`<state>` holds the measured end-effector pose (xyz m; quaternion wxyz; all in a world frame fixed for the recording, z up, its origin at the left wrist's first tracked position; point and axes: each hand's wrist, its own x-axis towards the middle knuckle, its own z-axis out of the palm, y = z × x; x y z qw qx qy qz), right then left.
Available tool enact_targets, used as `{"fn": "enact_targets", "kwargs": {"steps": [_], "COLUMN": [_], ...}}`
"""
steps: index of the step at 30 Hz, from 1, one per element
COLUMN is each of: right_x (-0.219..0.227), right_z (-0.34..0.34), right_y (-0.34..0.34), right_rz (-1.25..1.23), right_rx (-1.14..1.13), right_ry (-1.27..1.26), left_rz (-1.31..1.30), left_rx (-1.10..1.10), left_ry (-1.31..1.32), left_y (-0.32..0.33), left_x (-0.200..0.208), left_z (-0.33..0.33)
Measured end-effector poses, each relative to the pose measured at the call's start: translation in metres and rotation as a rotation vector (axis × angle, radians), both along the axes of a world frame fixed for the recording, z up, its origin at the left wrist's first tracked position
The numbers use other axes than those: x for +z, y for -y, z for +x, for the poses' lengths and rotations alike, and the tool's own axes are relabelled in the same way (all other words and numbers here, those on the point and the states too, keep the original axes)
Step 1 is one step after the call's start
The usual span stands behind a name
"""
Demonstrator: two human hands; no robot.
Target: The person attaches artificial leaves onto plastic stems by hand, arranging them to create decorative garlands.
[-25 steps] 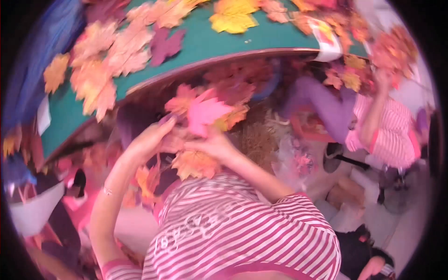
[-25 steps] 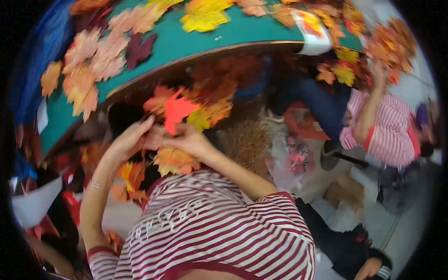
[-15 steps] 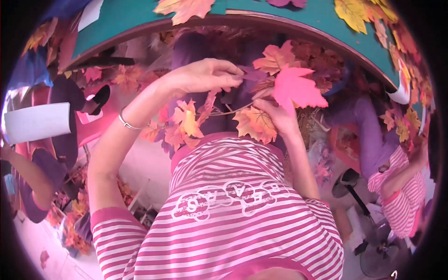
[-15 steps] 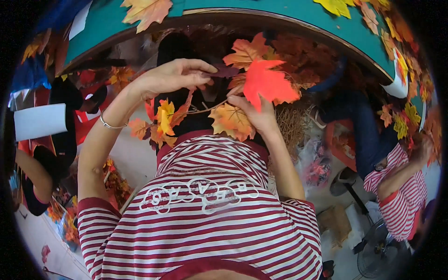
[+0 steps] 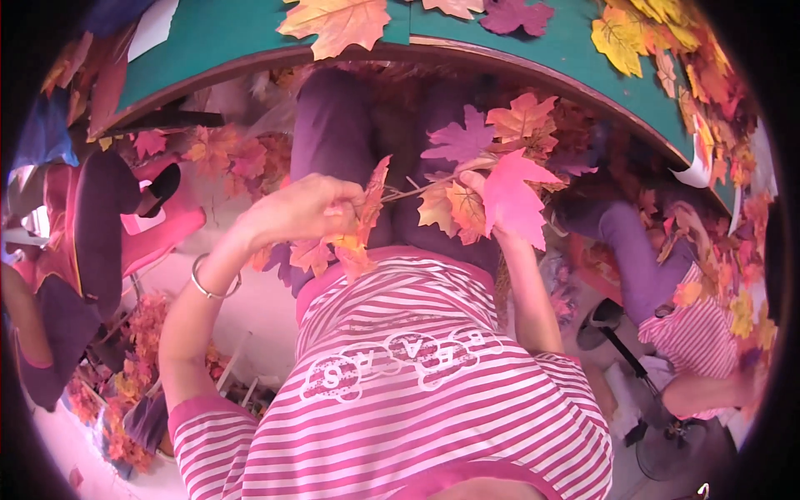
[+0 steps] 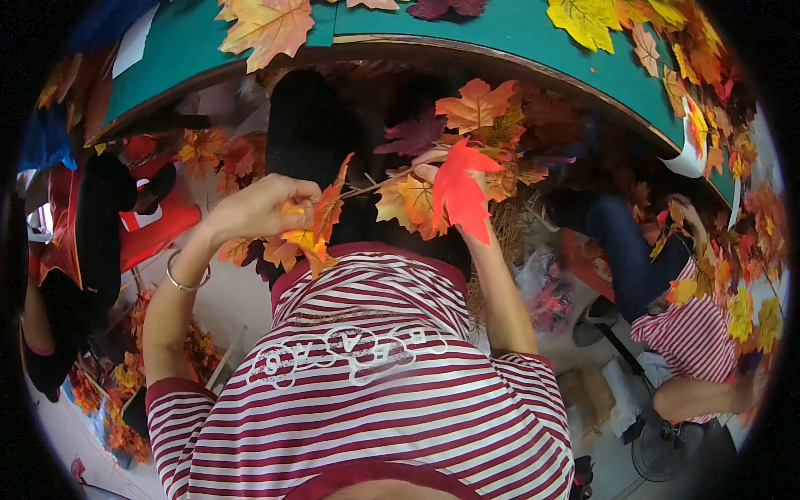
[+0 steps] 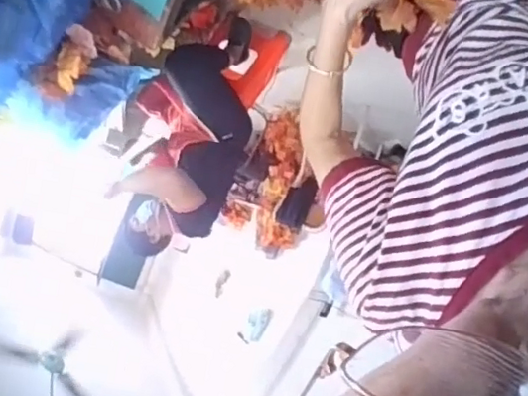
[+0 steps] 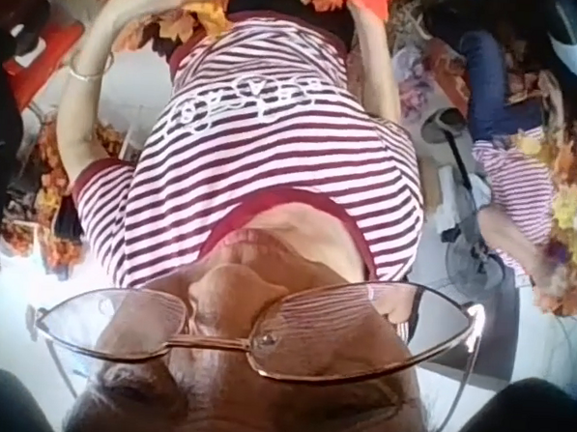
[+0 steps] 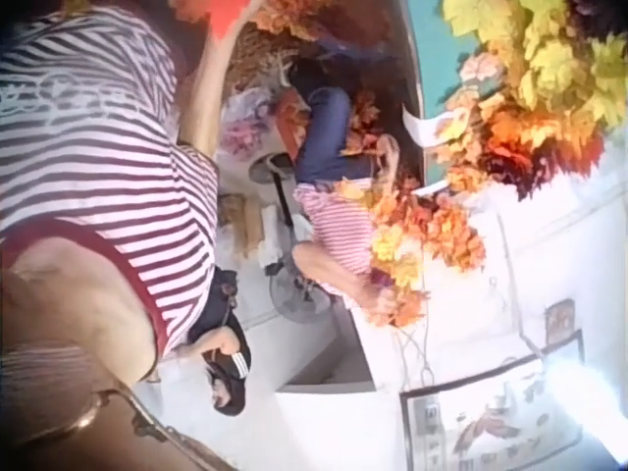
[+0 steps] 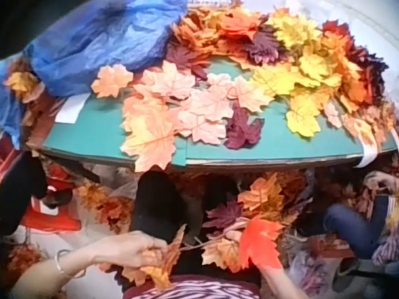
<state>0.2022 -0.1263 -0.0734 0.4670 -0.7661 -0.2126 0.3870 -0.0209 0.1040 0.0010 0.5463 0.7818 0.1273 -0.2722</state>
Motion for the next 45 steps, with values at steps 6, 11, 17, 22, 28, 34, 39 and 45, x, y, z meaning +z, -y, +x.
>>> {"fn": "enact_targets", "kwargs": {"steps": [6, 11, 17, 22, 28, 34, 39, 45], "right_x": [-0.011, -0.019, -0.038, -0.053, -0.069, -0.056, -0.025, 0.037], "right_z": [-0.001, 0.004, 0.02, 0.023, 0.034, 0.029, 0.015, -0.04], "right_y": [0.0, 0.005, 0.011, 0.018, 0.026, -0.01, -0.028, -0.006], "right_rz": [0.153, 0.296, 0.204, 0.125, 0.003, 0.209, 0.013, -0.085], "right_rx": [-0.042, 0.026, 0.042, 0.057, 0.041, 0.07, -0.071, 0.047], "right_ry": [-0.122, -0.166, -0.05, 0.055, 0.202, 0.023, -0.074, 0.562], "left_rz": [-0.001, 0.042, 0.229, 0.17, 0.086, 0.115, 0.286, 0.27], "left_rx": [0.145, 0.128, 0.044, 0.08, -0.138, -0.336, -0.368, -0.217], "left_ry": [0.066, 0.005, 0.336, 0.235, 0.154, 0.115, 0.091, 0.142], "left_y": [0.002, 0.003, -0.004, -0.018, -0.029, -0.02, -0.025, -0.037], "left_x": [-0.017, 0.001, -0.016, -0.027, -0.05, -0.05, -0.041, -0.033], "left_z": [-0.019, -0.001, 0.023, 0.04, 0.042, 0.057, 0.076, 0.094]}}
